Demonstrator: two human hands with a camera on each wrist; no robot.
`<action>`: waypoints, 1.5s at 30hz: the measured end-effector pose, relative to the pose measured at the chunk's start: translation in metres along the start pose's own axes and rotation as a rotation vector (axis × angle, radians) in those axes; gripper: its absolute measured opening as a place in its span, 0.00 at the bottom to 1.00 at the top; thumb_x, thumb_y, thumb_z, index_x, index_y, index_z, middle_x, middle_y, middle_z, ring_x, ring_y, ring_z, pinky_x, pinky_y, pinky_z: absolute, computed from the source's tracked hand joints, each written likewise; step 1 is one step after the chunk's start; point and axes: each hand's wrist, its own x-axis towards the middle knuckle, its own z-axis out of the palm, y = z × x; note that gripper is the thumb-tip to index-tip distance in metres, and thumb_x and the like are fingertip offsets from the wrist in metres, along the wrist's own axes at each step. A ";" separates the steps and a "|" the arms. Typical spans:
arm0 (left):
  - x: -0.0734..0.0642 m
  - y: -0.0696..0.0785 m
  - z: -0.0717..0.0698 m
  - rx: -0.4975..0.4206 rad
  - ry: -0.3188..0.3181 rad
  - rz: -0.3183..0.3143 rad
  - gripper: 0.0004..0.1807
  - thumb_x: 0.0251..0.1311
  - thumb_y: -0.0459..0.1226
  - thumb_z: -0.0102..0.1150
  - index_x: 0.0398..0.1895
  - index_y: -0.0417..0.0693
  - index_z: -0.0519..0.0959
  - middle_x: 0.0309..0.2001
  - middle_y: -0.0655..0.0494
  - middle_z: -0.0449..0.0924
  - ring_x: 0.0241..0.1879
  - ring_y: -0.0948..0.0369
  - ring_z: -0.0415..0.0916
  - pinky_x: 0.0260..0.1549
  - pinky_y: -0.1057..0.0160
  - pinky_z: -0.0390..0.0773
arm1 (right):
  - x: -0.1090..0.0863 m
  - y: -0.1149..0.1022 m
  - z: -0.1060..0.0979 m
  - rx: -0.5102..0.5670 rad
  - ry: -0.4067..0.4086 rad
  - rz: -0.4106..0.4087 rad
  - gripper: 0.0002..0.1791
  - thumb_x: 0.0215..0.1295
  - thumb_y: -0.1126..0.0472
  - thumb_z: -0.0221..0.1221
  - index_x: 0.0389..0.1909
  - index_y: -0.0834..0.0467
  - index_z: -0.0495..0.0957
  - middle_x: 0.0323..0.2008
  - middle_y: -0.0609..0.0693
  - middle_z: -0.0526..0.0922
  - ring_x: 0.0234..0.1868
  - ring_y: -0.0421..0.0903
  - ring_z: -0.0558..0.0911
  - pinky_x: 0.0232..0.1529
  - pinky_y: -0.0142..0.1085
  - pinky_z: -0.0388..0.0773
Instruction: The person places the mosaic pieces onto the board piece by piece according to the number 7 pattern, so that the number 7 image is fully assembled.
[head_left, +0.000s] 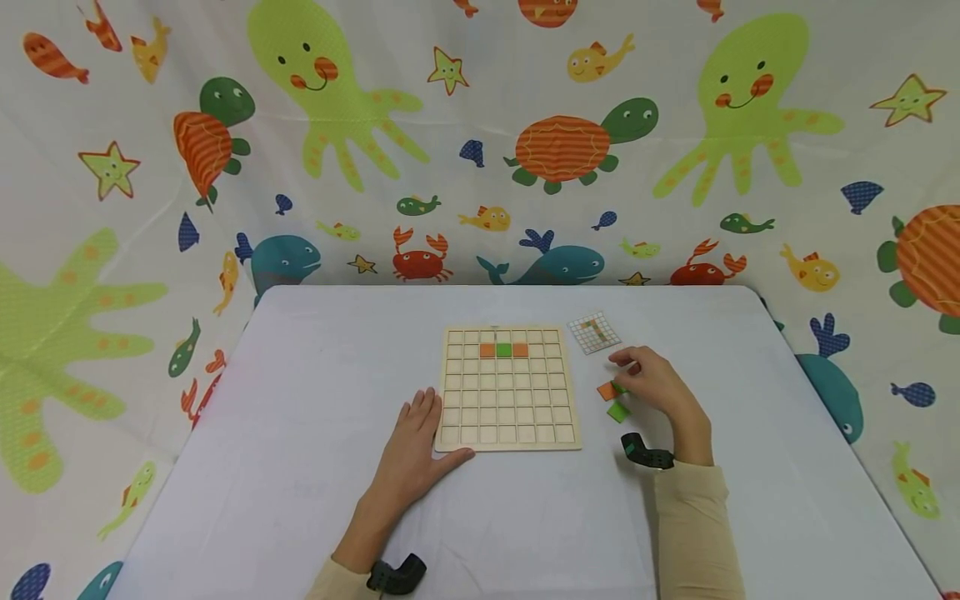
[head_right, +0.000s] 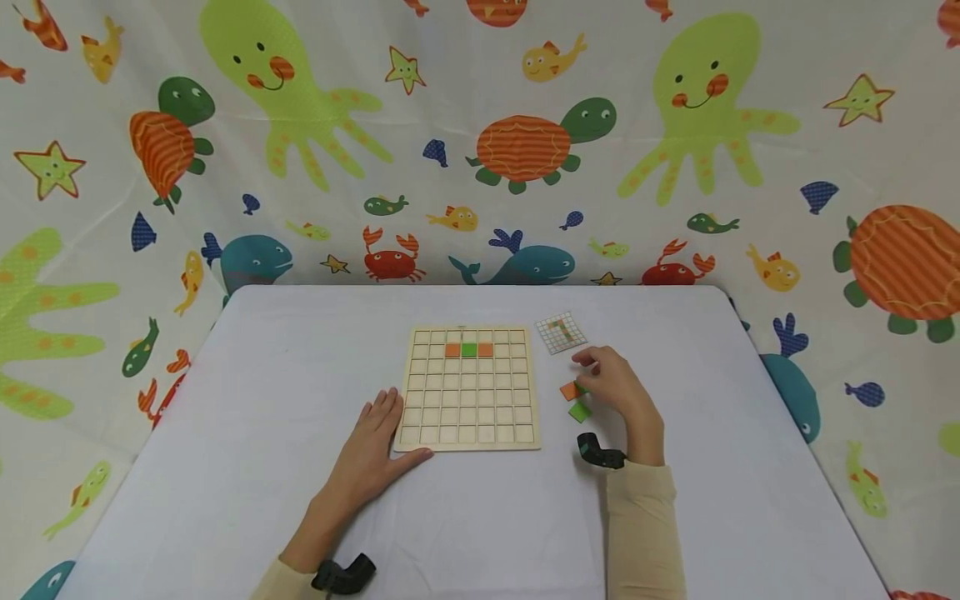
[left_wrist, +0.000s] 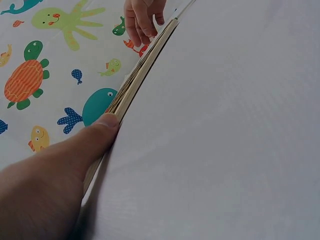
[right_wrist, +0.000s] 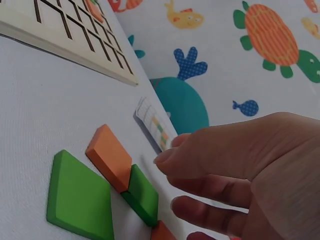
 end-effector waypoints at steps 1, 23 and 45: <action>0.000 0.000 0.000 0.000 0.001 0.001 0.56 0.55 0.64 0.64 0.75 0.32 0.60 0.77 0.38 0.56 0.79 0.44 0.50 0.77 0.44 0.53 | 0.000 0.001 -0.001 -0.005 -0.005 -0.001 0.22 0.65 0.62 0.58 0.61 0.62 0.76 0.58 0.62 0.77 0.54 0.58 0.75 0.48 0.45 0.80; -0.002 -0.002 0.002 -0.011 0.000 -0.005 0.56 0.55 0.64 0.64 0.75 0.33 0.59 0.78 0.39 0.55 0.79 0.45 0.49 0.77 0.44 0.52 | -0.003 0.006 0.000 0.006 -0.077 -0.022 0.22 0.61 0.66 0.63 0.57 0.65 0.78 0.55 0.63 0.76 0.50 0.56 0.73 0.50 0.44 0.77; 0.000 -0.002 0.002 0.000 0.006 0.005 0.56 0.55 0.64 0.64 0.75 0.33 0.60 0.78 0.38 0.55 0.79 0.45 0.49 0.77 0.45 0.51 | 0.001 0.010 0.001 -0.036 -0.018 0.036 0.22 0.63 0.60 0.66 0.55 0.66 0.78 0.50 0.63 0.77 0.46 0.55 0.78 0.47 0.43 0.82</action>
